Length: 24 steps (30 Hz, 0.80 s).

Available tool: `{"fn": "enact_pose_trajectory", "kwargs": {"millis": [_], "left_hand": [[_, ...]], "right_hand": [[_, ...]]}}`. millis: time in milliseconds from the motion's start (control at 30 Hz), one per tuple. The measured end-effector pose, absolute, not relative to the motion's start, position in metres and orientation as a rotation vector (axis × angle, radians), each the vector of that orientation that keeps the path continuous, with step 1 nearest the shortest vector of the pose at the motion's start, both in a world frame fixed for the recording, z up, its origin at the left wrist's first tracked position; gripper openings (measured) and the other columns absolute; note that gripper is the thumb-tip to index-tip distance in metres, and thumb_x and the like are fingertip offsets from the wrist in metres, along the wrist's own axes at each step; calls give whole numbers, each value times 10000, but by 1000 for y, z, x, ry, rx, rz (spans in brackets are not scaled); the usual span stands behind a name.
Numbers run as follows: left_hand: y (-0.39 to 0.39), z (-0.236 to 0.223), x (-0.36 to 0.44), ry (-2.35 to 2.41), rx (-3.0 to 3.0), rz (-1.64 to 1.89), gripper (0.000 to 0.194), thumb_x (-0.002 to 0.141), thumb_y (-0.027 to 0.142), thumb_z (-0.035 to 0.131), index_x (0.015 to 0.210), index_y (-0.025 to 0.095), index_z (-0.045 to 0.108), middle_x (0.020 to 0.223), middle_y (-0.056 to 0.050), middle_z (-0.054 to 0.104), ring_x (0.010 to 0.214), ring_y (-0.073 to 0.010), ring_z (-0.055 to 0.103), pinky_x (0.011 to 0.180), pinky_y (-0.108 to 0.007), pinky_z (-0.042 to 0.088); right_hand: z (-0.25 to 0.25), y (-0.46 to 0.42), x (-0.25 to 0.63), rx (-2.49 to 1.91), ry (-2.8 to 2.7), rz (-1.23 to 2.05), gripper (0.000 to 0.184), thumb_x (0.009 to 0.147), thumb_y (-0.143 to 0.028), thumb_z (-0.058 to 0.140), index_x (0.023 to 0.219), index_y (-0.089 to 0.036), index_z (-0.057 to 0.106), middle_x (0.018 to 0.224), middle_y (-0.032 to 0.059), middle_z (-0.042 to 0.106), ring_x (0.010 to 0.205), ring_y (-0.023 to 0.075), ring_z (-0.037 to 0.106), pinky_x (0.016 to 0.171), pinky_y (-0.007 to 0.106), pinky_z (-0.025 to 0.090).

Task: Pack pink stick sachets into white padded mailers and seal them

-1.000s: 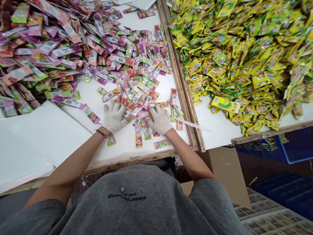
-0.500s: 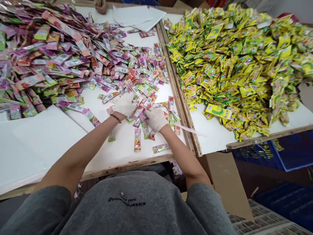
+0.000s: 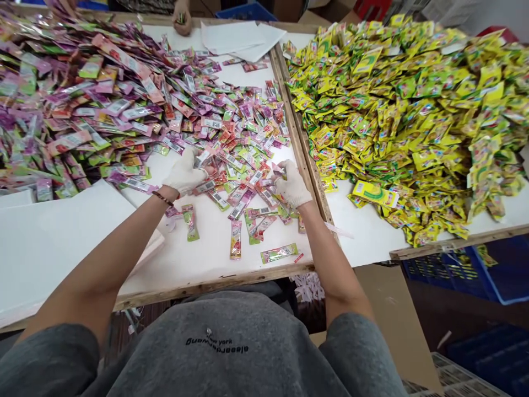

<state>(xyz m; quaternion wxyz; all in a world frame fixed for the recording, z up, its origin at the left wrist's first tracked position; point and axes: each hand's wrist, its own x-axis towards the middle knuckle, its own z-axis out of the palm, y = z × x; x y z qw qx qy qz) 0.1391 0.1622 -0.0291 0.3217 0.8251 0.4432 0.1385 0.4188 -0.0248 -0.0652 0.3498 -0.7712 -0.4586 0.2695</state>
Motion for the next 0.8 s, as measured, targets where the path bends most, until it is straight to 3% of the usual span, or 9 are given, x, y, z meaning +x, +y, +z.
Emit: {"fn": "enact_pose_trajectory", "kwargs": {"millis": [100, 200, 367, 500, 667, 800], "left_hand": [[162, -25, 132, 1219, 2362, -108, 436, 790, 339, 769, 1170, 185, 619, 1002, -95, 713, 978, -300, 711, 867, -378, 559], [157, -29, 127, 1179, 2509, -275, 437, 784, 247, 678, 1217, 192, 670, 1212, -155, 721, 1177, -363, 681, 988, -426, 556], [159, -24, 113, 1152, 2491, 24, 387, 798, 225, 600, 1175, 170, 667, 1184, -128, 702, 1147, -317, 676, 1026, -403, 550], [156, -11, 108, 1111, 2386, 114, 504, 808, 238, 590, 1299, 129, 602, 1157, -97, 704, 1049, -266, 682, 934, -350, 563], [135, -20, 120, 785, 2573, -331, 549, 777, 217, 624, 1323, 193, 671, 1127, -81, 748, 1041, -263, 704, 911, -317, 535], [130, -33, 130, 706, 2777, -512, 451, 859, 261, 580, 1283, 239, 733, 1138, -110, 746, 1105, -309, 707, 927, -373, 524]], "right_hand": [[-64, -8, 426, -2376, -1465, 670, 463, 865, -185, 644, 1326, -208, 625, 1118, 105, 733, 950, 253, 678, 857, 343, 533], [-64, 1, 426, -2550, -1740, 567, 385, 871, -127, 597, 1232, -190, 716, 1178, 151, 737, 1050, 280, 683, 903, 340, 508], [-54, -7, 432, -2487, -1700, 217, 229, 904, -258, 623, 1097, -166, 704, 1232, 201, 700, 1136, 342, 648, 954, 398, 494], [-51, -21, 422, -2416, -1328, 413, 271, 979, -288, 528, 1231, -214, 595, 1045, 116, 735, 943, 290, 677, 827, 374, 512], [-59, -24, 381, -2596, -1245, 681, 392, 898, -491, 703, 1182, -237, 609, 1020, 112, 760, 895, 297, 699, 769, 364, 526], [-56, -15, 367, -2698, -1419, 804, 257, 930, -364, 665, 1128, -204, 699, 1145, 177, 771, 1058, 331, 727, 878, 386, 545]]}}
